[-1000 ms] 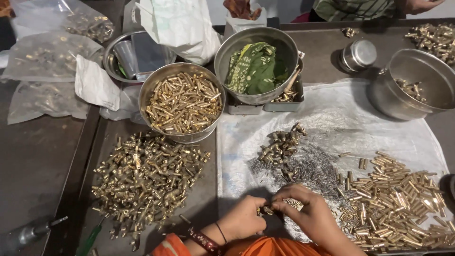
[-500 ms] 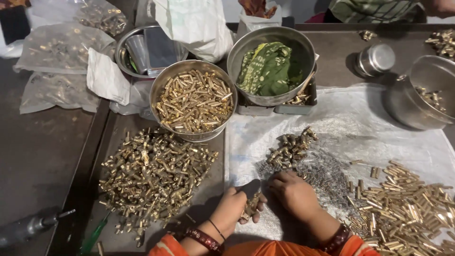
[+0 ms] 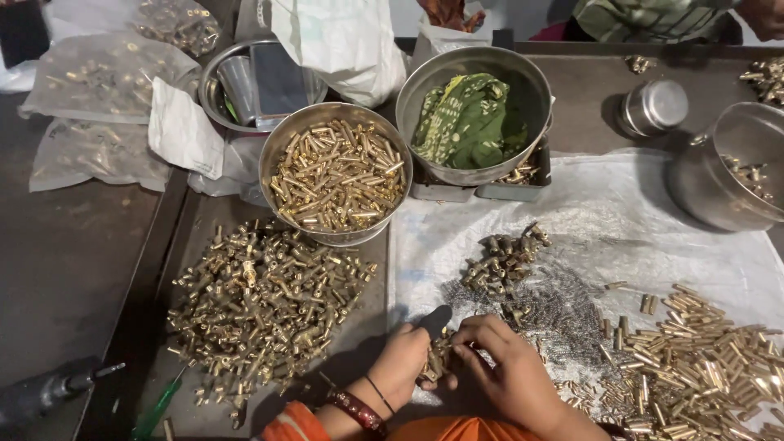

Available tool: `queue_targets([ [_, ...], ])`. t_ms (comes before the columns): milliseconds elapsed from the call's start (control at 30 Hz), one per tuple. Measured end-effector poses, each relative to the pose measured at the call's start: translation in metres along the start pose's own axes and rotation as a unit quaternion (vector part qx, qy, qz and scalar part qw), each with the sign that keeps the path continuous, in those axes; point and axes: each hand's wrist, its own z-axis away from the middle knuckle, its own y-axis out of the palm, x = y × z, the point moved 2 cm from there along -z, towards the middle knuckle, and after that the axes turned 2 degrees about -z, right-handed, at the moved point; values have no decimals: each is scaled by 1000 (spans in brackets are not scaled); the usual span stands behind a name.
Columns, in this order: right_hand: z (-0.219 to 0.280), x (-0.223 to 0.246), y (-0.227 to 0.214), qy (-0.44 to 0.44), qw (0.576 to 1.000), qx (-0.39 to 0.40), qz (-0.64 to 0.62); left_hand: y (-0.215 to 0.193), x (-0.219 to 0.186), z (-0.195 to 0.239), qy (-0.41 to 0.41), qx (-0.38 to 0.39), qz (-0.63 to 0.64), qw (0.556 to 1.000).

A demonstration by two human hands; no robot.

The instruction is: Sort small brass and silver metal parts into different containers and piles.

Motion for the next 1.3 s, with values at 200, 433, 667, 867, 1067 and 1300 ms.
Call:
queue_targets([
  [200, 6, 12, 0, -21, 997, -14, 76, -10, 24, -14, 0, -37, -26, 999],
  [433, 15, -11, 1, 89, 990, 27, 105, -22, 44, -16, -6, -36, -100, 994],
  [667, 7, -84, -36, 200, 978, -14, 59, 9, 14, 7, -39, 77, -125, 988],
  [867, 9, -97, -48, 192, 940, -61, 274, -15, 35, -20, 38, 76, -213, 973],
  [1067, 22, -74, -58, 239, 925, -125, 267, -1, 28, -14, 12, 47, -194, 980],
  [1300, 36, -102, -19, 390, 873, -94, -276, 26, 2, -1, 31, 92, -200, 975],
])
